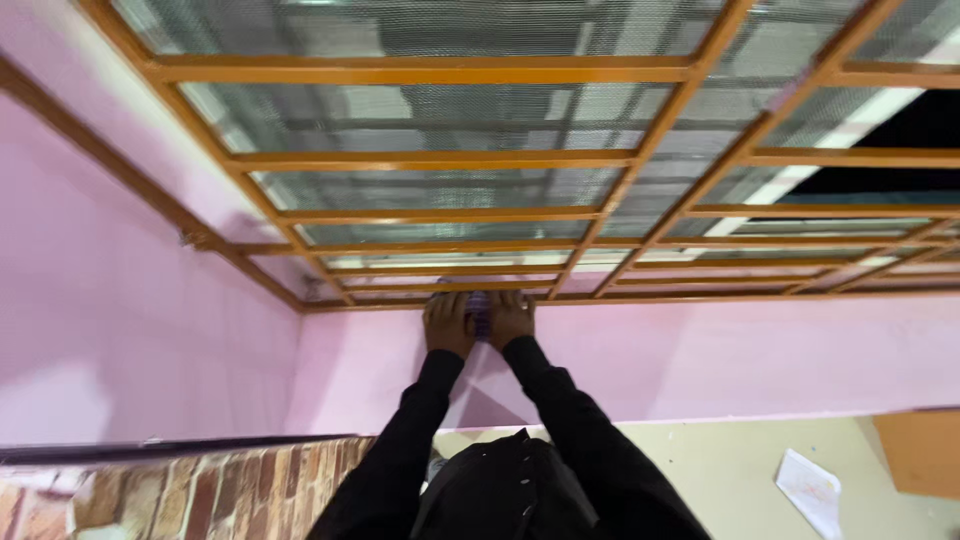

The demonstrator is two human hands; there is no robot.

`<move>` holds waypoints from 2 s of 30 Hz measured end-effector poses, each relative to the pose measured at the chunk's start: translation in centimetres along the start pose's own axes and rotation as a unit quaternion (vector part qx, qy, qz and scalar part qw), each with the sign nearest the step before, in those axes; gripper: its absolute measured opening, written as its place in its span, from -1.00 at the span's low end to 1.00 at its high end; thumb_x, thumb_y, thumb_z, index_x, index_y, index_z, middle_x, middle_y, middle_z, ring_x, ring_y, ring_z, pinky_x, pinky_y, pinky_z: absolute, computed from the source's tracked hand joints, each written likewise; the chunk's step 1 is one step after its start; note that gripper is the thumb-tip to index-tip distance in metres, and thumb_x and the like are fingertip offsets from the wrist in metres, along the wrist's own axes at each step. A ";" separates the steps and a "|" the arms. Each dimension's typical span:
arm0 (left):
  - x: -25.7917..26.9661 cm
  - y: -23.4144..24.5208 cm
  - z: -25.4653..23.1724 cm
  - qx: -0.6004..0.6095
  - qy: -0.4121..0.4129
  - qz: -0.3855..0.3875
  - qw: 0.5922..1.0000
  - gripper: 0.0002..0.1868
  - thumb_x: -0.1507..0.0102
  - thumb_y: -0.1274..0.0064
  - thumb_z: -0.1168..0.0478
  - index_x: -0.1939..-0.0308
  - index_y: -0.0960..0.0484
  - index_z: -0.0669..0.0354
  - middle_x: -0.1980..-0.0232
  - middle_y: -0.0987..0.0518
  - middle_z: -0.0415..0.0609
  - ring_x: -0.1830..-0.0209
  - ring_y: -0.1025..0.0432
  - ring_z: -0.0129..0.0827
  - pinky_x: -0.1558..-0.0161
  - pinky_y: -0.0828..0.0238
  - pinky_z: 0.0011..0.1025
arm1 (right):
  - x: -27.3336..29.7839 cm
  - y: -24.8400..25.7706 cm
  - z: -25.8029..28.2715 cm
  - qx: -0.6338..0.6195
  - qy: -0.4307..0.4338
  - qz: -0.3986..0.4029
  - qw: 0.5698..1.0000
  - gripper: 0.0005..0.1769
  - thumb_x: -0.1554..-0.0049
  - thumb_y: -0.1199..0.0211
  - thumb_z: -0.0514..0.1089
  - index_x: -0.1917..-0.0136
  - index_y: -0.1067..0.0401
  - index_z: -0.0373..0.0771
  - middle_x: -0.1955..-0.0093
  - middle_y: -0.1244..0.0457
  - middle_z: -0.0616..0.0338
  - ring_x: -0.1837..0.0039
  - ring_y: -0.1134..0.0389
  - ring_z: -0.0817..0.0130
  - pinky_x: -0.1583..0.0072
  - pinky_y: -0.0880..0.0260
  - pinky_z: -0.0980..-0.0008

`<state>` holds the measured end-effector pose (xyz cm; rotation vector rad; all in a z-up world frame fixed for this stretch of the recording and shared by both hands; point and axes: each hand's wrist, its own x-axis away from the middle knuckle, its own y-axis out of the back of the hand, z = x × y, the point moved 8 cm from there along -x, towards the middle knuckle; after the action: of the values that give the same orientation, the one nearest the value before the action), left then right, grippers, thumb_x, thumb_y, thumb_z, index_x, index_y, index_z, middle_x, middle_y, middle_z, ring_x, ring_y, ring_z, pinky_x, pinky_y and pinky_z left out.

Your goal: The person wipes the metal bars of a window grate and the adjacent frame with a checkered cloth.

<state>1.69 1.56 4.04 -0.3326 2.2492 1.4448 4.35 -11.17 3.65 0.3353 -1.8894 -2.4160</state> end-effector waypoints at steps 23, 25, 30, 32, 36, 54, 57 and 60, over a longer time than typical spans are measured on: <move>1.1 1.1 2.7 -0.005 0.010 0.047 0.999 -0.42 -0.27 0.02 0.16 -0.40 -0.42 0.08 -0.38 -0.46 0.03 -0.47 -0.24 -0.14 -0.48 0.09 0.08 | -0.4 -2.5 5.9 0.082 0.025 0.000 0.996 -0.10 -0.16 -0.10 0.21 -0.55 -0.03 -0.40 -0.56 -0.01 -0.17 -0.60 0.06 -0.06 -0.55 0.29 -0.29; 1.5 2.3 5.8 -0.032 0.045 0.052 0.997 -0.40 -0.25 0.03 0.17 -0.41 -0.41 0.05 -0.41 -0.44 -0.02 -0.49 -0.22 -0.20 -0.46 0.10 0.07 | -1.2 -3.4 9.1 0.086 0.055 0.002 0.995 -0.06 -0.14 -0.10 0.25 -0.55 -0.02 -0.40 -0.56 0.00 -0.18 -0.59 0.05 -0.08 -0.53 0.29 -0.28; 2.6 3.1 10.6 -0.049 0.116 0.119 0.985 -0.35 -0.21 0.00 0.15 -0.42 -0.38 0.01 -0.45 -0.37 -0.10 -0.51 -0.14 -0.26 -0.48 0.16 0.01 | -1.4 -3.7 13.0 0.035 0.074 -0.025 0.996 -0.09 -0.13 -0.12 0.25 -0.53 -0.08 -0.39 -0.52 -0.05 -0.16 -0.56 -0.01 -0.06 -0.53 0.28 -0.26; 2.1 3.0 10.7 -0.048 0.107 0.102 0.988 -0.35 -0.19 -0.03 0.13 -0.40 -0.39 0.03 -0.44 -0.37 -0.05 -0.50 -0.15 -0.18 -0.45 0.14 0.04 | -1.2 -4.0 12.0 0.008 0.061 0.010 0.998 -0.12 -0.15 -0.11 0.27 -0.53 -0.12 -0.34 -0.51 -0.09 -0.09 -0.56 -0.05 0.00 -0.56 0.27 -0.22; 1.2 2.5 9.7 -0.095 0.052 0.075 0.991 -0.37 -0.18 -0.08 0.07 -0.34 -0.43 0.02 -0.38 -0.40 -0.01 -0.47 -0.18 -0.06 -0.38 -0.01 0.11 | 0.0 -2.3 10.1 0.043 0.089 -0.050 0.994 -0.28 -0.13 -0.12 0.13 -0.50 -0.23 -0.19 -0.48 -0.19 0.09 -0.52 -0.14 0.17 -0.55 0.25 -0.24; -0.3 -6.2 -4.3 -0.073 -0.054 0.100 0.991 -0.45 -0.27 -0.03 0.07 -0.37 -0.48 -0.03 -0.42 -0.43 -0.06 -0.41 -0.28 -0.10 -0.18 -0.31 0.05 | 5.3 0.0 -4.7 -0.052 -0.073 -0.060 0.994 -0.21 -0.11 -0.21 -0.04 -0.58 -0.15 -0.15 -0.60 -0.09 0.16 -0.60 -0.08 0.27 -0.24 -0.29 0.13; -0.5 -7.3 -5.4 -0.094 -0.041 0.102 0.989 -0.50 -0.28 -0.02 0.07 -0.32 -0.51 -0.06 -0.38 -0.47 -0.12 -0.41 -0.29 -0.11 -0.26 -0.31 0.04 | 5.3 0.4 -5.7 -0.053 -0.053 -0.047 0.996 -0.21 -0.11 -0.21 -0.07 -0.58 -0.13 -0.18 -0.59 -0.09 0.12 -0.59 -0.07 0.24 -0.18 -0.36 0.10; -0.2 -6.6 -4.7 -0.043 -0.025 0.114 0.992 -0.48 -0.30 -0.01 0.11 -0.37 -0.48 -0.04 -0.38 -0.45 -0.06 -0.42 -0.29 -0.06 -0.20 -0.30 0.01 | 5.2 -0.1 -5.8 -0.059 -0.059 -0.045 0.995 -0.15 -0.05 -0.19 -0.15 -0.60 -0.12 -0.17 -0.59 -0.09 0.11 -0.60 -0.06 0.22 -0.22 -0.36 0.08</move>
<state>3.57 -5.54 0.53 -0.0658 2.2461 1.6482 0.44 -17.58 1.52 0.2817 -1.8010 -2.6492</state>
